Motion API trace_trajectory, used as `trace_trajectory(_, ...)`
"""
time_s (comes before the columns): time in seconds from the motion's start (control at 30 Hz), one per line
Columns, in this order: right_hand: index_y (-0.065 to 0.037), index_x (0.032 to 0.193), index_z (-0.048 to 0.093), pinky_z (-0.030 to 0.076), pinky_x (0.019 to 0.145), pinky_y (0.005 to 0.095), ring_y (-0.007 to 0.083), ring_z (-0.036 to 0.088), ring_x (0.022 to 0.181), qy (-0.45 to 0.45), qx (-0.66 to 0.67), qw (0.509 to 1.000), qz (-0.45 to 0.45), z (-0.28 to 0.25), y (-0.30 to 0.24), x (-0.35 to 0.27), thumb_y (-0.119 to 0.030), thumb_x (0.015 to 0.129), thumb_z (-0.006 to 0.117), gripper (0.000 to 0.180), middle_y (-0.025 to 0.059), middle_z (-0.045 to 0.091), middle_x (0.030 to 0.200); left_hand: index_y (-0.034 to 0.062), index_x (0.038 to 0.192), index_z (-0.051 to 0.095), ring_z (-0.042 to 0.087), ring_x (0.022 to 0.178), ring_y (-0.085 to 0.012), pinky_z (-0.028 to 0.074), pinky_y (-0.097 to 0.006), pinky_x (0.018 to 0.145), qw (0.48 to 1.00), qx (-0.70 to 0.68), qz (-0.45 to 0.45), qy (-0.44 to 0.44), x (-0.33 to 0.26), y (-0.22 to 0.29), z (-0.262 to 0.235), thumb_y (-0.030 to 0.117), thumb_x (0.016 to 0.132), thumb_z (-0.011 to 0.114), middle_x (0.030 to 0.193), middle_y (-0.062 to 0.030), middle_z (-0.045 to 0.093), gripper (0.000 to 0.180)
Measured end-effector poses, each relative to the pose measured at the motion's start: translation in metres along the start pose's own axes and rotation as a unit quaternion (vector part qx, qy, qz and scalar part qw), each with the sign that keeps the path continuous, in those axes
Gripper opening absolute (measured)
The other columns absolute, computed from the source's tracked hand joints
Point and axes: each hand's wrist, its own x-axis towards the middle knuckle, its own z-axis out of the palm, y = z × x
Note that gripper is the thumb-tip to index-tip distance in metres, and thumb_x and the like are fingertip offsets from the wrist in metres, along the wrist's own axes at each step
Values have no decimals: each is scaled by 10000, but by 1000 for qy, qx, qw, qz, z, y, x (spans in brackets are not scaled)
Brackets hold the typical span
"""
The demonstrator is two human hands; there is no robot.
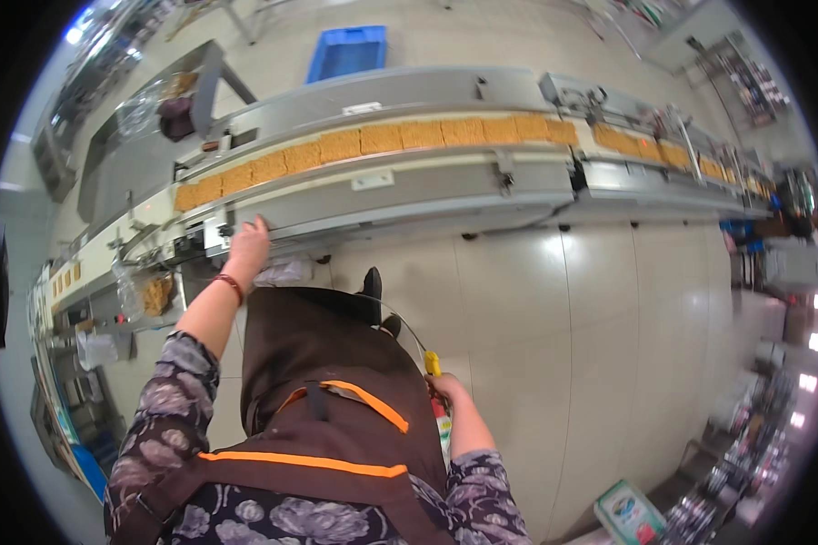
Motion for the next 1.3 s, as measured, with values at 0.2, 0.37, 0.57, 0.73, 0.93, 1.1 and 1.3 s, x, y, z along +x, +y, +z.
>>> trace_trajectory(0.2, -10, 858, 642, 456, 516, 402, 210, 578, 594, 88, -57, 994, -9, 18, -10, 16, -427, 847, 631, 417, 78, 606, 663, -19, 1397, 356, 690, 837, -282, 558, -358, 671, 998, 31, -8, -47, -10, -9, -21, 384, 862, 633, 1038, -188, 622, 725)
trace_trajectory(0.37, 42, 973, 654, 457, 620, 398, 216, 603, 736, 75, -2, 996, -44, 10, -45, 49, -475, 847, 631, 533, 114, 651, 838, -28, 1393, 338, 689, 838, -291, 556, -351, 691, 998, 29, 15, -55, -10, -9, -30, 371, 868, 631, 1046, -203, 619, 722)
trace_trajectory(0.57, 20, 917, 660, 440, 582, 389, 223, 569, 610, 110, -19, 993, -41, 14, -34, 62, -439, 845, 645, 464, 68, 617, 710, -43, 1382, 343, 689, 825, -302, 561, -352, 686, 998, 25, 8, -58, -10, -6, -31, 340, 858, 650, 1039, -216, 611, 717)
trace_trajectory(0.73, -23, 757, 624, 431, 482, 394, 229, 558, 491, 71, 41, 996, -19, 14, -3, 44, -486, 856, 599, 474, 90, 598, 638, -45, 1382, 342, 690, 795, -310, 562, -356, 660, 999, 16, 19, -27, -6, -7, -20, 325, 865, 641, 1022, -218, 609, 702)
trace_trajectory(0.93, -36, 800, 575, 367, 392, 329, 142, 475, 416, -6, 18, 1000, 5, 8, 36, -108, -447, 873, 605, 418, 49, 570, 618, -74, 1369, 347, 691, 792, -306, 562, -352, 652, 998, 32, 17, -42, -9, -9, -14, 268, 883, 574, 1000, -223, 609, 636)
trace_trajectory(1.1, -38, 843, 577, 386, 389, 322, 142, 449, 394, 15, 128, 991, -30, 30, 57, -85, -435, 886, 596, 400, 54, 588, 657, -78, 1373, 333, 692, 796, -299, 563, -347, 660, 998, 39, 26, -38, -1, -9, -13, 303, 877, 599, 1003, -216, 618, 681)
trace_trajectory(1.3, -60, 852, 533, 379, 382, 289, 133, 388, 416, 149, 636, 757, 21, -6, 88, -19, -316, 939, 501, 271, 59, 524, 632, -85, 1381, 320, 690, 798, -284, 559, -338, 661, 998, 47, 23, -43, -2, -12, -15, 349, 867, 639, 1002, -191, 628, 745)
